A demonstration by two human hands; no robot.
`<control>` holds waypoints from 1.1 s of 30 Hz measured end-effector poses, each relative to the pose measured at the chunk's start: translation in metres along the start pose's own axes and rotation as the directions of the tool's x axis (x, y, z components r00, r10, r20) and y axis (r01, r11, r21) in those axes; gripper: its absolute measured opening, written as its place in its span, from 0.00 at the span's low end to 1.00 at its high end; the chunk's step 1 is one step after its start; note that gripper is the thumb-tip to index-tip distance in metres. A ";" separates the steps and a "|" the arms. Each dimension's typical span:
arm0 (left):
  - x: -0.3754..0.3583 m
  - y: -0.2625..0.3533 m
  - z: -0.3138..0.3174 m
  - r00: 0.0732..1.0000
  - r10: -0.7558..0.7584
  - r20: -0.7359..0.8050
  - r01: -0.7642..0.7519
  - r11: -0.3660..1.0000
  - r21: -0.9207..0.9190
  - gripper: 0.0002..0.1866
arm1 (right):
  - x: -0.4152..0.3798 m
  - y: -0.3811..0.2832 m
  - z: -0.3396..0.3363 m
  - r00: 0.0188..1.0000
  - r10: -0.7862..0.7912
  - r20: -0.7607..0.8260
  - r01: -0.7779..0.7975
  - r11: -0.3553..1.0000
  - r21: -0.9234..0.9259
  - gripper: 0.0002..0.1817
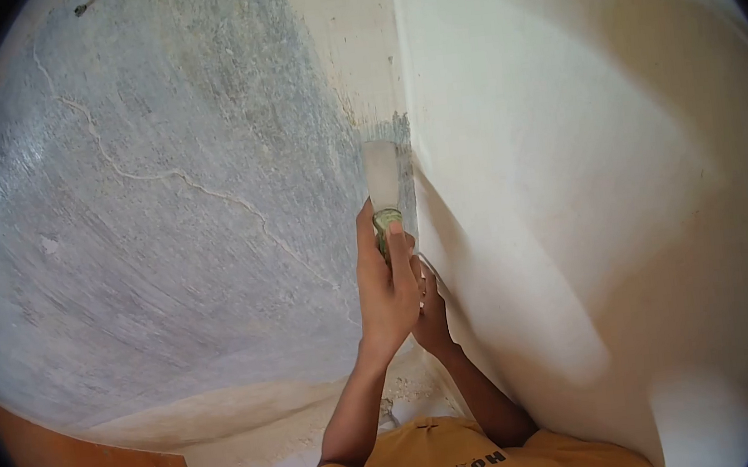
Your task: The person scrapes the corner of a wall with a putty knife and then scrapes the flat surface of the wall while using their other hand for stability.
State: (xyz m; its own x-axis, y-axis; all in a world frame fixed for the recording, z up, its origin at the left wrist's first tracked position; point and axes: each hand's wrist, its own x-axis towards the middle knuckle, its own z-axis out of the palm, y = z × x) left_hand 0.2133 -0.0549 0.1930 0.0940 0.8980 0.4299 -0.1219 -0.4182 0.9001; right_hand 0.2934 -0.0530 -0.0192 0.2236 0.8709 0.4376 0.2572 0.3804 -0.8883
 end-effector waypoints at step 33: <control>0.013 0.007 0.018 0.999 0.045 -0.022 -0.046 0.998 -0.040 0.23 | -0.014 0.005 -0.016 0.994 0.097 -0.041 -0.100 0.992 -0.076 0.25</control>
State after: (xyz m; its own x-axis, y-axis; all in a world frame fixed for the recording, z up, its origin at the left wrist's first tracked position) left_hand 0.2317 -0.0487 0.2058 0.0663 0.8809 0.4687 -0.1658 -0.4535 0.8757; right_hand 0.3066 -0.0683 -0.0279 0.2861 0.8903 0.3544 0.3038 0.2665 -0.9147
